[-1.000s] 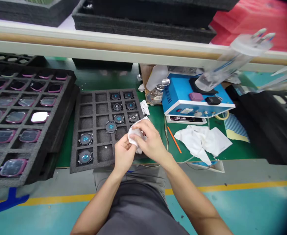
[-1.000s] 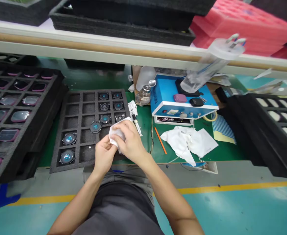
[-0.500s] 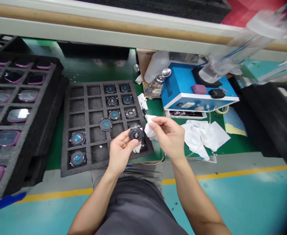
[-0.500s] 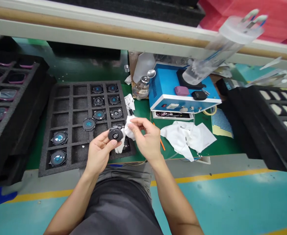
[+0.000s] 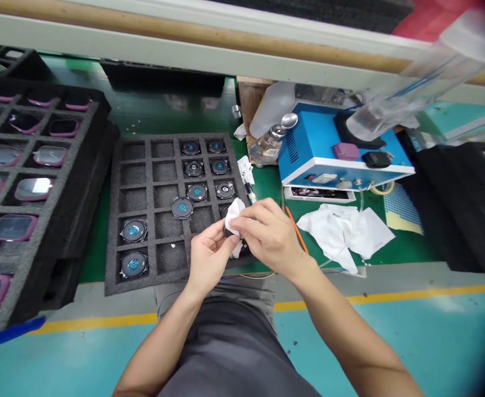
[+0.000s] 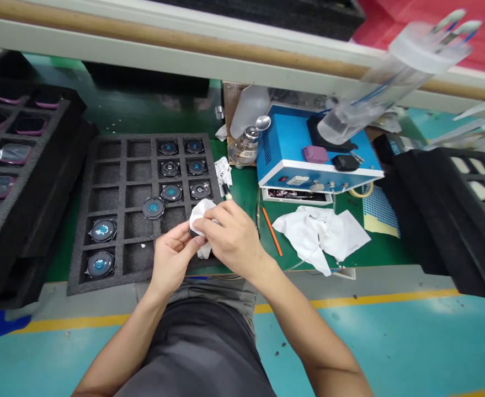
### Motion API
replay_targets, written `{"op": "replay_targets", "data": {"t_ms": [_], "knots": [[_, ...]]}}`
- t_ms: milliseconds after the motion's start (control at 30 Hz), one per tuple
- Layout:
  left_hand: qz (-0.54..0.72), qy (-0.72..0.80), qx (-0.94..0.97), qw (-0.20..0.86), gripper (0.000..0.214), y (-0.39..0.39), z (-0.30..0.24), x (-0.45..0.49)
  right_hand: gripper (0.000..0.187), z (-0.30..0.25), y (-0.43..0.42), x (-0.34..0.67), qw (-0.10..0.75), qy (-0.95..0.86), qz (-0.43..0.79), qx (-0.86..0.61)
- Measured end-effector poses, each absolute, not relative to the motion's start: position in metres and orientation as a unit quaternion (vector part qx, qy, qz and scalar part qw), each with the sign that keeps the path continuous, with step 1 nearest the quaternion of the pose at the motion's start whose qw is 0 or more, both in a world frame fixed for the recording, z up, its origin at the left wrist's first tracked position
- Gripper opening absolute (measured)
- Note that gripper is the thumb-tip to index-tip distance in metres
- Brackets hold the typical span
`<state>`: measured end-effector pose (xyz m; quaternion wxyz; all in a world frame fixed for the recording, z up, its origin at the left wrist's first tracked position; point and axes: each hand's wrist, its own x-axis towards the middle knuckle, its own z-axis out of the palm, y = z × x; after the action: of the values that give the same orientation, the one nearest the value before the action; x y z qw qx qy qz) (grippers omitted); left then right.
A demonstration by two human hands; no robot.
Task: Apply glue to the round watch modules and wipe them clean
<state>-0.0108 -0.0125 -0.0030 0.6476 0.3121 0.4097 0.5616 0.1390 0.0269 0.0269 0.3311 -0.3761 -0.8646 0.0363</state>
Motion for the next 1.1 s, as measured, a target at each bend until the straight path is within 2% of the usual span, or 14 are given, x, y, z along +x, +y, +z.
{"op": "replay_targets", "data": {"t_ms": [200,400,467,567,667,733,900,1100], "knots": [[0.577,0.433,0.302,0.623,0.04,-0.014,-0.006,-0.01,0.026,0.016,0.017,0.13,0.39,-0.823,0.02,-0.412],[0.611,0.45,0.337,0.557,0.038,-0.017,-0.008,-0.009,0.016,0.009,-0.001,0.111,0.455,-0.729,0.06,-0.507],[0.629,0.454,0.339,0.532,0.035,-0.017,-0.01,-0.009,0.014,0.004,-0.003,0.114,0.451,-0.701,0.129,-0.536],[0.649,0.435,0.32,0.536,0.034,-0.017,-0.013,-0.01,0.011,0.0,-0.001,0.128,0.496,-0.573,0.327,-0.564],[0.656,0.411,0.283,0.567,0.035,-0.014,-0.013,-0.011,0.021,0.006,0.004,0.144,0.556,-0.4,0.511,-0.52],[0.652,0.405,0.263,0.584,0.036,-0.012,-0.01,-0.012,0.025,0.013,0.007,0.151,0.563,-0.347,0.574,-0.483],[0.634,0.389,0.24,0.624,0.036,-0.009,-0.004,-0.014,0.02,0.024,0.012,0.155,0.589,-0.324,0.584,-0.454],[0.615,0.368,0.247,0.652,0.035,-0.011,-0.003,-0.018,0.023,0.023,0.011,0.148,0.613,-0.342,0.513,-0.493]]}}
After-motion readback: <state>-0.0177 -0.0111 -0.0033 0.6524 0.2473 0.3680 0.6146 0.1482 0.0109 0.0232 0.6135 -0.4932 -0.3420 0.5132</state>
